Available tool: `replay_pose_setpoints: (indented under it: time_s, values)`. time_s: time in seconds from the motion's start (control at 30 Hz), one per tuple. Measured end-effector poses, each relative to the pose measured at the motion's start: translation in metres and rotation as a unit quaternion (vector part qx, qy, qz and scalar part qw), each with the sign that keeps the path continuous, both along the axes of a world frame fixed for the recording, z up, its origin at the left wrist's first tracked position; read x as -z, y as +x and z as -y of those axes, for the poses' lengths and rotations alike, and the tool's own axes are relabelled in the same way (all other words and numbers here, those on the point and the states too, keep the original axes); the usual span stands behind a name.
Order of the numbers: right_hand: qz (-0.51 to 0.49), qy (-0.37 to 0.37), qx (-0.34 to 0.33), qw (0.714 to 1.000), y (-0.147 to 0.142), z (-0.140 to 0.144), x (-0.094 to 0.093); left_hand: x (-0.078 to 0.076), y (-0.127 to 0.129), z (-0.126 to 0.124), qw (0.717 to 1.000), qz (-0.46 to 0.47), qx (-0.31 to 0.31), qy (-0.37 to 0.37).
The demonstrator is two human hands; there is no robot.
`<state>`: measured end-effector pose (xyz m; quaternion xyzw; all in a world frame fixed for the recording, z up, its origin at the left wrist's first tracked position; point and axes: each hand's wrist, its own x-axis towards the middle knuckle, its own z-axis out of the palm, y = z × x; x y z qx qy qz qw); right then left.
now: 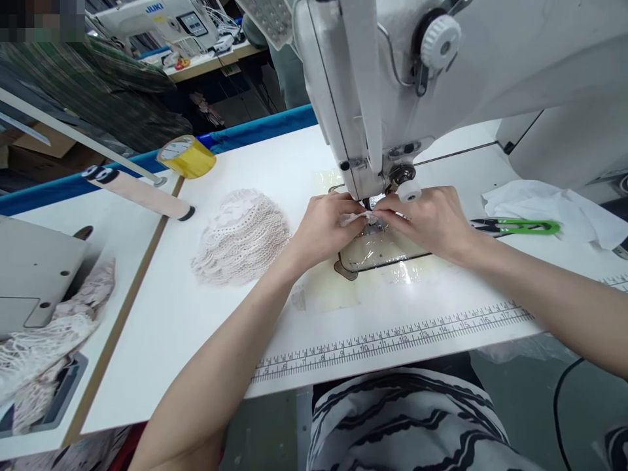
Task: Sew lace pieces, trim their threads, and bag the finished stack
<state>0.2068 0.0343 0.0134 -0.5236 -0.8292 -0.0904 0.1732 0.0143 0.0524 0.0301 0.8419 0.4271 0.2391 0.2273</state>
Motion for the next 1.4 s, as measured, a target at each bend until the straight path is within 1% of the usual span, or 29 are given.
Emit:
replay_pose_setpoints:
  time_s: [0.1,0.17,0.2,0.27,0.37,0.47,0.57,0.67,0.77,0.9,1.1,1.4]
  values:
    - [-0.009,-0.002,-0.011,1.0,0.001,0.0,-0.001,-0.001,-0.001,-0.001,1.0,0.005,0.007,-0.009]
    - [-0.022,0.005,-0.033,0.999,0.004,0.003,-0.002,0.0,-0.003,0.0,1.0,-0.011,0.024,0.01]
    - [-0.029,0.008,-0.054,0.998,0.005,0.004,-0.003,0.001,-0.004,0.001,0.999,-0.027,0.033,0.03]
    - [-0.042,0.01,-0.111,0.993,0.008,0.009,-0.005,0.005,-0.006,0.005,0.992,-0.072,0.051,0.094]
    - [-0.038,0.023,-0.194,0.98,0.011,0.014,-0.005,0.014,-0.008,0.015,0.964,-0.134,0.073,0.219]
    - [-0.013,0.065,-0.227,0.972,0.01,0.017,-0.003,0.023,-0.009,0.03,0.93,-0.157,0.073,0.324]
    - [0.003,0.092,-0.236,0.967,0.009,0.018,-0.002,0.029,-0.009,0.044,0.913,-0.159,0.045,0.372]
    - [0.012,0.098,-0.237,0.966,0.007,0.02,-0.004,0.032,-0.01,0.054,0.912,-0.155,0.029,0.379]
    - [0.021,0.097,-0.237,0.967,0.006,0.022,-0.007,0.033,-0.012,0.058,0.917,-0.16,0.033,0.363]
    - [0.029,0.093,-0.23,0.968,0.004,0.024,-0.01,0.033,-0.015,0.058,0.925,-0.167,0.041,0.338]
    - [0.032,0.079,-0.226,0.97,0.002,0.026,-0.01,0.034,-0.015,0.056,0.925,-0.165,0.041,0.34]
    - [0.027,0.088,-0.227,0.97,0.003,0.025,-0.008,0.031,-0.014,0.056,0.929,-0.165,0.041,0.329]
